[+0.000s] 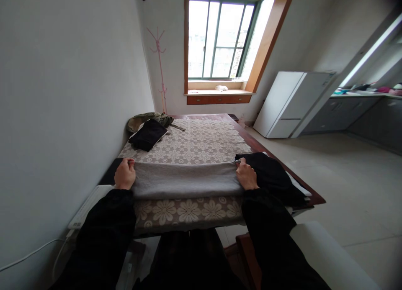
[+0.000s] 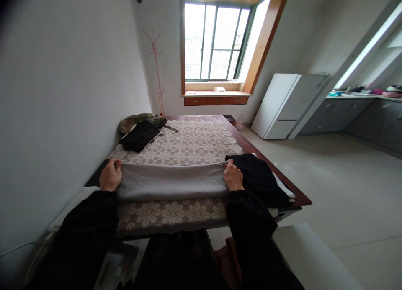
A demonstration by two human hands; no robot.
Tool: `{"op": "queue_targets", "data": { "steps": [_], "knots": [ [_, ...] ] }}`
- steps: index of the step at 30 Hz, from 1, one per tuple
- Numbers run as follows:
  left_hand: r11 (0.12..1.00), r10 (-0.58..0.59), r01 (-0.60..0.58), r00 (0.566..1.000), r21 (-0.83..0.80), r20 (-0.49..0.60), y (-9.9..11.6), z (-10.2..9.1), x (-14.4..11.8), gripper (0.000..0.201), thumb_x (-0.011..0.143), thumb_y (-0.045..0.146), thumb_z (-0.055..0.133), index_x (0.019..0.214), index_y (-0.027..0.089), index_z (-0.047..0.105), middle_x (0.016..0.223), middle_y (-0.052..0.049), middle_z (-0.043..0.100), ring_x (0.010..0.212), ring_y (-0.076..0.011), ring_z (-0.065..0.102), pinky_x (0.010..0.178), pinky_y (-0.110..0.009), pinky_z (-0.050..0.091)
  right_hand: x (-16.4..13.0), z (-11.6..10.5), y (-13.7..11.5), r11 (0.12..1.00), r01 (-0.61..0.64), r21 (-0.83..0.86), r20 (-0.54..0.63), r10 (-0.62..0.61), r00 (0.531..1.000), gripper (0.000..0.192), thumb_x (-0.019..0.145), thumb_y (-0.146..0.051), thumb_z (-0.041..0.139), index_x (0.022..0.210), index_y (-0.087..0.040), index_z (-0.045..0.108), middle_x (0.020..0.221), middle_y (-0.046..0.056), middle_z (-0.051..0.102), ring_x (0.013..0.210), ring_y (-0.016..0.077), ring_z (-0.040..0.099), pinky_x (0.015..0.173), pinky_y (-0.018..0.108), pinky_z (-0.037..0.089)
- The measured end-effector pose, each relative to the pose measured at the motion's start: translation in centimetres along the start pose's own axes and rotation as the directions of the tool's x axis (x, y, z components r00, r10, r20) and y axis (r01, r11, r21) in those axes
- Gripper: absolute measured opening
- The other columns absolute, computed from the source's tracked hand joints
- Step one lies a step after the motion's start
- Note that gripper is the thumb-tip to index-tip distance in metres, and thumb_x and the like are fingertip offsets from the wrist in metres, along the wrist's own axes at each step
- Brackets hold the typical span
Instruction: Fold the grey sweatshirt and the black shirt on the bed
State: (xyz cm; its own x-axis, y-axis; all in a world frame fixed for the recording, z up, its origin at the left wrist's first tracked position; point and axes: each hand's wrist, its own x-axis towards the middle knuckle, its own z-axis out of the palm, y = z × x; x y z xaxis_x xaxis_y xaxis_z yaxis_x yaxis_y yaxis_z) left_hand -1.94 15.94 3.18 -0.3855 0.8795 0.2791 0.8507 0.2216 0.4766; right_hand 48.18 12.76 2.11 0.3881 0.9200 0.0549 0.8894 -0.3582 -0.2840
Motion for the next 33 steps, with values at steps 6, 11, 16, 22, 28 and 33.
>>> {"op": "queue_targets", "data": {
  "steps": [6, 11, 16, 22, 28, 33],
  "knots": [
    [0.991, -0.002, -0.012, 0.994, 0.131, 0.105, -0.7, 1.3, 0.3, 0.033, 0.101, 0.035, 0.039, 0.12, 0.021, 0.062, 0.127, -0.017, 0.066, 0.1, -0.0333, 0.067, 0.08, -0.042, 0.049, 0.6, 1.0, -0.6, 0.998, 0.009, -0.057, 0.0, -0.009, 1.0, 0.035, 0.105, -0.025, 0.027, 0.13, -0.013, 0.049, 0.112, 0.022, 0.072, 0.105, 0.0339, 0.072, 0.088, 0.043, 0.051],
    [0.985, 0.029, -0.051, 0.991, 0.167, 0.128, -0.8, 1.5, 0.5, 0.032, 0.101, 0.035, 0.039, 0.12, 0.023, 0.063, 0.127, -0.017, 0.065, 0.1, -0.0322, 0.067, 0.079, -0.04, 0.049, 0.7, 1.5, -0.7, 0.992, 0.041, -0.12, 0.035, -0.037, 0.999, 0.033, 0.102, -0.022, 0.036, 0.131, -0.012, 0.047, 0.113, 0.021, 0.072, 0.107, 0.0344, 0.071, 0.09, 0.044, 0.052],
    [0.982, 0.055, -0.078, 0.989, 0.173, 0.137, -0.7, 1.3, 0.5, 0.032, 0.102, 0.034, 0.038, 0.121, 0.023, 0.062, 0.128, -0.017, 0.065, 0.1, -0.033, 0.068, 0.08, -0.041, 0.048, 0.7, 1.7, -0.6, 0.992, 0.074, -0.103, 0.015, -0.073, 0.997, 0.039, 0.102, -0.02, 0.036, 0.14, -0.016, 0.043, 0.118, 0.019, 0.07, 0.107, 0.0319, 0.071, 0.089, 0.042, 0.052],
    [0.976, 0.056, -0.086, 0.987, 0.201, 0.15, -0.5, 0.9, 0.4, 0.033, 0.101, 0.033, 0.038, 0.12, 0.022, 0.063, 0.128, -0.017, 0.064, 0.1, -0.0311, 0.067, 0.081, -0.04, 0.05, 0.9, 1.6, -0.5, 0.989, 0.093, -0.113, 0.035, -0.09, 0.995, 0.039, 0.102, -0.019, 0.034, 0.139, -0.018, 0.048, 0.121, 0.017, 0.068, 0.106, 0.0297, 0.07, 0.09, 0.041, 0.052],
    [0.875, 0.339, -0.371, 0.928, 0.311, 0.155, 1.4, 0.9, -2.5, 0.042, 0.098, 0.029, 0.043, 0.132, 0.012, 0.06, 0.148, -0.023, 0.051, 0.137, -0.0417, 0.045, 0.108, -0.055, 0.041, -1.2, 1.5, -2.3, 0.961, 0.26, -0.09, -0.135, -0.271, 0.953, 0.043, 0.101, -0.019, 0.041, 0.143, -0.018, 0.048, 0.149, 0.018, 0.049, 0.134, 0.0335, 0.049, 0.107, 0.046, 0.043],
    [0.738, 0.633, -0.671, 0.727, 0.076, 0.268, 8.1, 4.8, -8.6, 0.049, 0.103, 0.033, 0.035, 0.147, 0.018, 0.051, 0.157, -0.013, 0.048, 0.15, -0.0325, 0.034, 0.123, -0.054, 0.025, -5.5, 4.3, -8.3, 0.814, 0.58, -0.023, -0.088, -0.58, 0.81, 0.05, 0.101, -0.029, 0.043, 0.15, -0.024, 0.046, 0.164, 0.008, 0.038, 0.151, 0.0353, 0.025, 0.122, 0.058, 0.018]
  ]
}}
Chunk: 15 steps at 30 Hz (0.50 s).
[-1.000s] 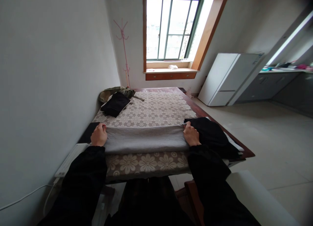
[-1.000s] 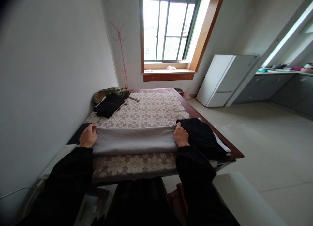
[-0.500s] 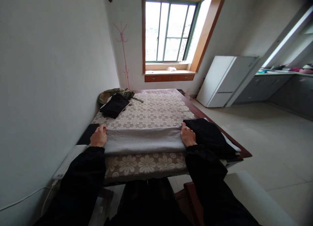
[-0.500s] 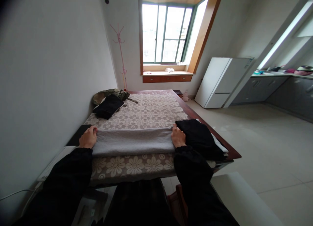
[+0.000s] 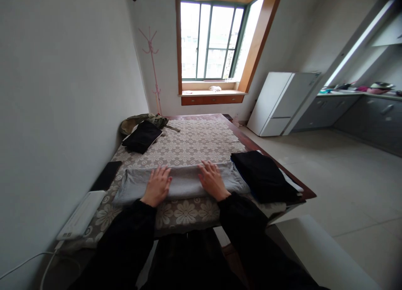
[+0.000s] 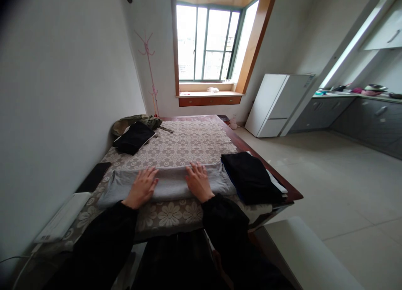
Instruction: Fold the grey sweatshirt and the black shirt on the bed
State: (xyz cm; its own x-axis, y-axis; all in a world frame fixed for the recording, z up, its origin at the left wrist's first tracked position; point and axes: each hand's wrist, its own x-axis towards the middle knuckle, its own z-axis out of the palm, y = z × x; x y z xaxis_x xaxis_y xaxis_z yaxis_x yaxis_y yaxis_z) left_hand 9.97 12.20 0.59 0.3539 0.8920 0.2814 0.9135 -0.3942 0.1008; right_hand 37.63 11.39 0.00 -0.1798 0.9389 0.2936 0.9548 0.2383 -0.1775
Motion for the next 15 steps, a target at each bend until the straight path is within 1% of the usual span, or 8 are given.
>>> {"op": "queue_targets", "data": {
  "steps": [2, 3, 5, 7, 9, 12, 15],
  "knots": [
    [0.998, 0.037, -0.035, 0.999, -0.05, 0.03, 3.1, 1.7, 0.7, 0.051, 0.103, 0.035, 0.034, 0.15, 0.021, 0.049, 0.159, -0.011, 0.046, 0.151, -0.0323, 0.031, 0.124, -0.057, 0.022, 0.0, 1.3, -2.3, 0.998, 0.039, 0.04, 0.086, -0.043, 0.995, 0.054, 0.102, -0.035, 0.041, 0.156, -0.025, 0.039, 0.166, 0.006, 0.034, 0.153, 0.0362, 0.021, 0.122, 0.06, 0.015],
    [0.997, 0.044, -0.041, 0.998, -0.066, 0.046, 4.1, 2.4, 1.1, 0.052, 0.103, 0.036, 0.035, 0.151, 0.022, 0.048, 0.16, -0.01, 0.045, 0.152, -0.0326, 0.029, 0.124, -0.058, 0.02, 0.1, 1.9, -3.0, 0.998, 0.036, 0.049, 0.121, -0.042, 0.992, 0.056, 0.103, -0.037, 0.039, 0.158, -0.025, 0.035, 0.167, 0.006, 0.032, 0.154, 0.0366, 0.018, 0.122, 0.062, 0.012],
    [0.996, 0.05, -0.044, 0.996, -0.08, 0.069, 5.2, 3.6, 1.5, 0.054, 0.103, 0.039, 0.036, 0.154, 0.023, 0.044, 0.163, -0.009, 0.041, 0.154, -0.0334, 0.026, 0.124, -0.061, 0.017, 0.1, 2.6, -3.6, 0.998, 0.021, 0.051, 0.172, -0.03, 0.985, 0.06, 0.104, -0.04, 0.036, 0.161, -0.024, 0.029, 0.169, 0.005, 0.026, 0.156, 0.0371, 0.01, 0.122, 0.064, 0.007],
    [0.996, 0.057, -0.05, 0.995, -0.078, 0.082, 5.3, 4.1, 1.7, 0.057, 0.104, 0.042, 0.035, 0.157, 0.023, 0.04, 0.165, -0.009, 0.036, 0.155, -0.034, 0.023, 0.125, -0.063, 0.014, 0.1, 2.8, -3.5, 0.999, 0.011, 0.051, 0.2, -0.021, 0.979, 0.061, 0.104, -0.041, 0.034, 0.162, -0.023, 0.026, 0.171, 0.004, 0.021, 0.157, 0.037, 0.005, 0.122, 0.065, 0.003],
    [0.996, 0.058, -0.052, 0.994, -0.067, 0.092, 5.1, 4.2, 1.7, 0.059, 0.104, 0.043, 0.033, 0.158, 0.022, 0.037, 0.167, -0.01, 0.031, 0.156, -0.0341, 0.02, 0.124, -0.064, 0.012, 0.1, 2.7, -3.2, 0.999, 0.006, 0.046, 0.219, -0.016, 0.976, 0.062, 0.104, -0.042, 0.032, 0.163, -0.023, 0.024, 0.171, 0.003, 0.018, 0.157, 0.0374, 0.002, 0.122, 0.066, 0.001],
    [0.997, 0.054, -0.048, 0.991, -0.055, 0.118, 4.9, 3.9, 1.6, 0.061, 0.104, 0.046, 0.031, 0.16, 0.022, 0.034, 0.169, -0.008, 0.027, 0.157, -0.033, 0.016, 0.125, -0.064, 0.012, 0.2, 2.7, -3.2, 0.999, -0.011, 0.03, 0.242, 0.004, 0.97, 0.063, 0.105, -0.043, 0.028, 0.164, -0.024, 0.021, 0.172, 0.001, 0.015, 0.157, 0.0371, 0.002, 0.122, 0.068, 0.001],
    [0.999, 0.041, -0.036, 0.987, -0.039, 0.155, 4.9, 3.6, 1.6, 0.062, 0.104, 0.05, 0.028, 0.16, 0.025, 0.032, 0.169, -0.004, 0.025, 0.157, -0.0305, 0.014, 0.125, -0.063, 0.011, 0.2, 2.8, -3.1, 0.999, -0.03, 0.014, 0.263, 0.025, 0.964, 0.063, 0.105, -0.047, 0.025, 0.164, -0.027, 0.019, 0.172, -0.002, 0.014, 0.158, 0.034, 0.002, 0.123, 0.066, 0.001]
  ]
}}
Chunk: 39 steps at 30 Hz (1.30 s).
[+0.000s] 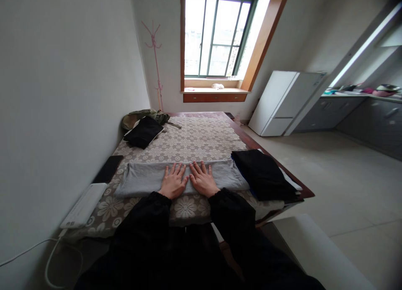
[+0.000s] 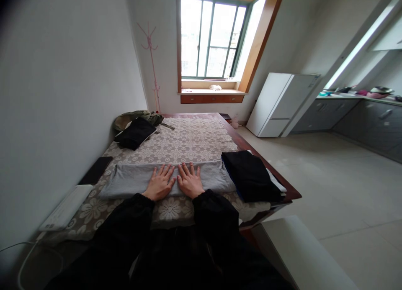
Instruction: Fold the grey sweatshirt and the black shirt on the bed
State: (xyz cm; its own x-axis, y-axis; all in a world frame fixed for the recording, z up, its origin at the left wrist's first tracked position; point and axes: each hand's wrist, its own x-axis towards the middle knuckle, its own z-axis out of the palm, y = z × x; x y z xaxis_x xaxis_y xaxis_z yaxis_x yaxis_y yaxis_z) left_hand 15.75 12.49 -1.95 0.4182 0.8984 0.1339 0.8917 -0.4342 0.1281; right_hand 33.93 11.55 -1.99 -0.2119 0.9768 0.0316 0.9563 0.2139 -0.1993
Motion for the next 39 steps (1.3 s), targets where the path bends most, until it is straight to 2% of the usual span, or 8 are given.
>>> {"op": "queue_targets", "data": {
  "steps": [3, 7, 14, 19, 24, 29, 36, 39],
  "knots": [
    [0.999, -0.027, 0.027, 0.999, 0.018, 0.025, -0.4, -0.2, 0.0, 0.064, 0.104, 0.052, 0.026, 0.162, 0.026, 0.029, 0.169, -0.003, 0.026, 0.158, -0.0283, 0.015, 0.126, -0.062, 0.01, 0.2, 0.0, 1.0, 0.999, -0.034, -0.028, 0.008, 0.035, 0.999, 0.065, 0.104, -0.051, 0.024, 0.164, -0.029, 0.017, 0.172, -0.003, 0.013, 0.158, 0.0318, 0.003, 0.124, 0.064, 0.001],
    [0.996, -0.086, 0.085, 0.995, 0.021, 0.056, -1.9, -0.7, -0.3, 0.065, 0.104, 0.054, 0.023, 0.162, 0.027, 0.025, 0.17, -0.002, 0.025, 0.158, -0.0275, 0.013, 0.125, -0.065, 0.008, 0.5, -0.3, 3.8, 0.984, -0.159, -0.086, 0.0, 0.16, 0.987, 0.067, 0.104, -0.054, 0.024, 0.165, -0.028, 0.014, 0.172, 0.0, 0.014, 0.158, 0.0313, 0.007, 0.124, 0.063, 0.003],
    [0.977, -0.212, 0.21, 0.977, 0.045, 0.039, -5.0, -1.6, -1.3, 0.069, 0.102, 0.058, 0.027, 0.162, 0.024, 0.027, 0.17, -0.004, 0.022, 0.157, -0.0314, 0.014, 0.125, -0.062, 0.007, 0.4, -0.9, 8.2, 0.949, -0.274, -0.153, -0.038, 0.272, 0.962, 0.067, 0.104, -0.052, 0.019, 0.164, -0.023, 0.019, 0.171, 0.003, 0.018, 0.157, 0.0299, 0.011, 0.124, 0.06, 0.008],
    [0.951, -0.304, 0.302, 0.953, 0.061, 0.016, -6.4, -2.0, -2.1, 0.072, 0.102, 0.059, 0.028, 0.162, 0.019, 0.028, 0.168, -0.008, 0.028, 0.156, -0.0318, 0.018, 0.126, -0.06, 0.007, 0.4, -0.6, 8.5, 0.945, -0.276, -0.175, -0.068, 0.268, 0.961, 0.066, 0.105, -0.051, 0.02, 0.164, -0.022, 0.02, 0.172, 0.005, 0.017, 0.157, 0.0297, 0.014, 0.124, 0.059, 0.009],
    [0.946, -0.322, 0.321, 0.947, 0.051, -0.004, -6.5, -2.0, -2.3, 0.072, 0.101, 0.059, 0.028, 0.161, 0.018, 0.03, 0.168, -0.008, 0.028, 0.156, -0.0304, 0.019, 0.126, -0.058, 0.008, 0.3, -0.4, 8.3, 0.94, -0.298, -0.168, -0.084, 0.288, 0.954, 0.066, 0.104, -0.052, 0.023, 0.164, -0.024, 0.021, 0.172, 0.004, 0.016, 0.157, 0.0306, 0.013, 0.124, 0.058, 0.009],
    [0.945, -0.322, 0.323, 0.946, 0.052, -0.016, -6.4, -1.6, -2.3, 0.072, 0.101, 0.058, 0.028, 0.161, 0.018, 0.031, 0.167, -0.008, 0.03, 0.156, -0.0302, 0.021, 0.126, -0.058, 0.009, 0.3, -0.2, 8.2, 0.915, -0.376, -0.146, -0.12, 0.361, 0.925, 0.071, 0.102, -0.06, 0.028, 0.163, -0.025, 0.025, 0.172, 0.006, 0.012, 0.156, 0.0383, 0.011, 0.123, 0.061, 0.008],
    [0.872, -0.486, 0.486, 0.874, 0.053, -0.023, -6.1, -2.2, -2.6, 0.079, 0.097, 0.067, 0.029, 0.161, 0.021, 0.032, 0.168, -0.008, 0.028, 0.156, -0.0429, 0.011, 0.119, -0.074, 0.009, 0.4, 0.2, 8.4, 0.897, -0.409, -0.167, -0.113, 0.395, 0.912, 0.077, 0.101, -0.059, 0.027, 0.164, -0.015, 0.018, 0.172, 0.012, 0.007, 0.156, 0.0405, 0.01, 0.122, 0.062, 0.007],
    [0.868, -0.495, 0.494, 0.869, 0.047, 0.005, -7.4, -2.6, -3.3, 0.08, 0.095, 0.069, 0.029, 0.16, 0.022, 0.034, 0.169, -0.005, 0.027, 0.155, -0.0445, 0.011, 0.12, -0.071, 0.012, 0.4, 0.3, 8.5, 0.901, -0.397, -0.174, -0.118, 0.382, 0.917, 0.077, 0.101, -0.059, 0.028, 0.164, -0.015, 0.02, 0.171, 0.013, 0.01, 0.156, 0.0402, 0.01, 0.123, 0.062, 0.006]
  ]
}}
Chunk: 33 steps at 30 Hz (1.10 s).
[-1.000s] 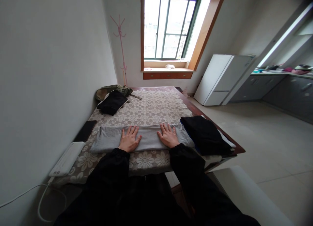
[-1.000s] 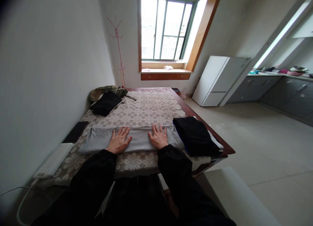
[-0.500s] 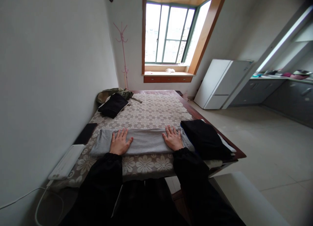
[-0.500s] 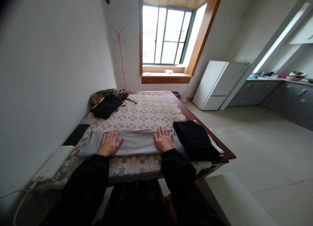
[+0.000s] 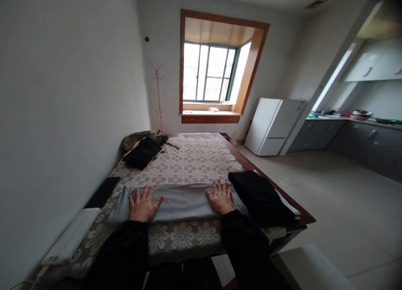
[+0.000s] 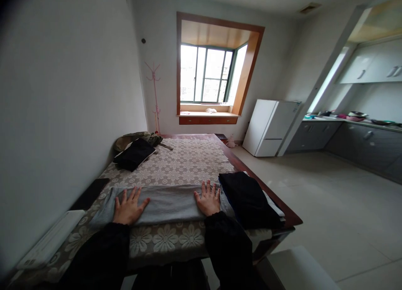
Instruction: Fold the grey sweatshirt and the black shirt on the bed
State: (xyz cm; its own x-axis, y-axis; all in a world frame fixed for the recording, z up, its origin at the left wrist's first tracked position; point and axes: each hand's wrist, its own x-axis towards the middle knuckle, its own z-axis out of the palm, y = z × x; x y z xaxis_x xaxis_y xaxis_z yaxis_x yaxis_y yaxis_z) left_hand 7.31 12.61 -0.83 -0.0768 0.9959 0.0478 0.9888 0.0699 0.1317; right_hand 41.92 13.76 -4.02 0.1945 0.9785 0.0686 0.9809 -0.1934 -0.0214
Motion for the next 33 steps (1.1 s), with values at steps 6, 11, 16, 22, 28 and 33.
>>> {"op": "queue_targets", "data": {
  "steps": [6, 11, 16, 22, 28, 33],
  "knots": [
    [0.998, 0.063, -0.062, 0.997, 0.013, -0.054, -4.0, -0.3, 0.4, 0.079, 0.096, 0.064, 0.034, 0.16, 0.017, 0.035, 0.169, -0.007, 0.026, 0.155, -0.0397, 0.02, 0.123, -0.054, 0.024, -0.2, -0.2, 0.1, 1.0, 0.017, 0.026, -0.041, -0.016, 0.999, 0.075, 0.102, -0.057, 0.031, 0.162, -0.013, 0.027, 0.17, 0.017, 0.016, 0.156, 0.0415, 0.012, 0.122, 0.064, 0.01],
    [0.999, 0.026, -0.022, 0.994, 0.04, -0.11, -1.9, -0.4, -1.2, 0.07, 0.099, 0.053, 0.033, 0.157, 0.014, 0.04, 0.167, -0.012, 0.031, 0.152, -0.0415, 0.026, 0.121, -0.057, 0.028, -1.6, -2.4, -0.2, 0.986, 0.134, 0.099, -0.081, -0.126, 0.989, 0.066, 0.104, -0.046, 0.033, 0.161, -0.012, 0.029, 0.169, 0.016, 0.02, 0.157, 0.0361, 0.014, 0.123, 0.063, 0.009],
    [0.965, 0.263, -0.26, 0.962, 0.041, -0.073, 5.0, 1.2, -5.3, 0.062, 0.1, 0.043, 0.033, 0.158, 0.023, 0.039, 0.166, -0.005, 0.032, 0.154, -0.0376, 0.023, 0.123, -0.062, 0.02, -5.6, -2.7, -4.1, 0.859, 0.462, 0.22, -0.141, -0.441, 0.887, 0.06, 0.104, -0.039, 0.034, 0.161, -0.021, 0.032, 0.168, 0.008, 0.028, 0.156, 0.0275, 0.02, 0.126, 0.054, 0.016],
    [0.897, 0.442, -0.443, 0.895, 0.001, -0.052, 9.1, 2.4, -6.7, 0.059, 0.099, 0.026, 0.031, 0.156, 0.02, 0.043, 0.164, -0.006, 0.037, 0.154, -0.0297, 0.029, 0.124, -0.054, 0.025, -8.6, -1.2, -8.9, 0.776, 0.542, 0.324, -0.106, -0.539, 0.835, 0.062, 0.099, -0.024, 0.036, 0.161, -0.018, 0.032, 0.165, 0.007, 0.034, 0.154, 0.0232, 0.029, 0.127, 0.043, 0.022],
    [0.927, 0.374, -0.374, 0.926, 0.003, -0.047, 8.7, 1.6, -6.7, 0.059, 0.098, 0.028, 0.034, 0.157, 0.029, 0.04, 0.164, -0.004, 0.036, 0.154, -0.0333, 0.027, 0.121, -0.07, 0.016, -8.9, -1.5, -7.9, 0.844, 0.43, 0.321, -0.083, -0.427, 0.9, 0.058, 0.103, -0.046, 0.036, 0.159, -0.031, 0.035, 0.167, 0.0, 0.03, 0.155, 0.032, 0.024, 0.125, 0.06, 0.019],
    [0.958, 0.284, -0.284, 0.959, 0.034, -0.009, 7.4, 0.5, -7.0, 0.06, 0.099, 0.035, 0.031, 0.159, 0.03, 0.035, 0.167, -0.003, 0.028, 0.155, -0.0357, 0.022, 0.118, -0.075, 0.012, -8.5, -1.5, -4.8, 0.917, 0.3, 0.263, -0.072, -0.291, 0.954, 0.066, 0.101, -0.061, 0.034, 0.158, -0.029, 0.037, 0.167, 0.002, 0.029, 0.155, 0.0357, 0.021, 0.124, 0.064, 0.014]
  ]
}}
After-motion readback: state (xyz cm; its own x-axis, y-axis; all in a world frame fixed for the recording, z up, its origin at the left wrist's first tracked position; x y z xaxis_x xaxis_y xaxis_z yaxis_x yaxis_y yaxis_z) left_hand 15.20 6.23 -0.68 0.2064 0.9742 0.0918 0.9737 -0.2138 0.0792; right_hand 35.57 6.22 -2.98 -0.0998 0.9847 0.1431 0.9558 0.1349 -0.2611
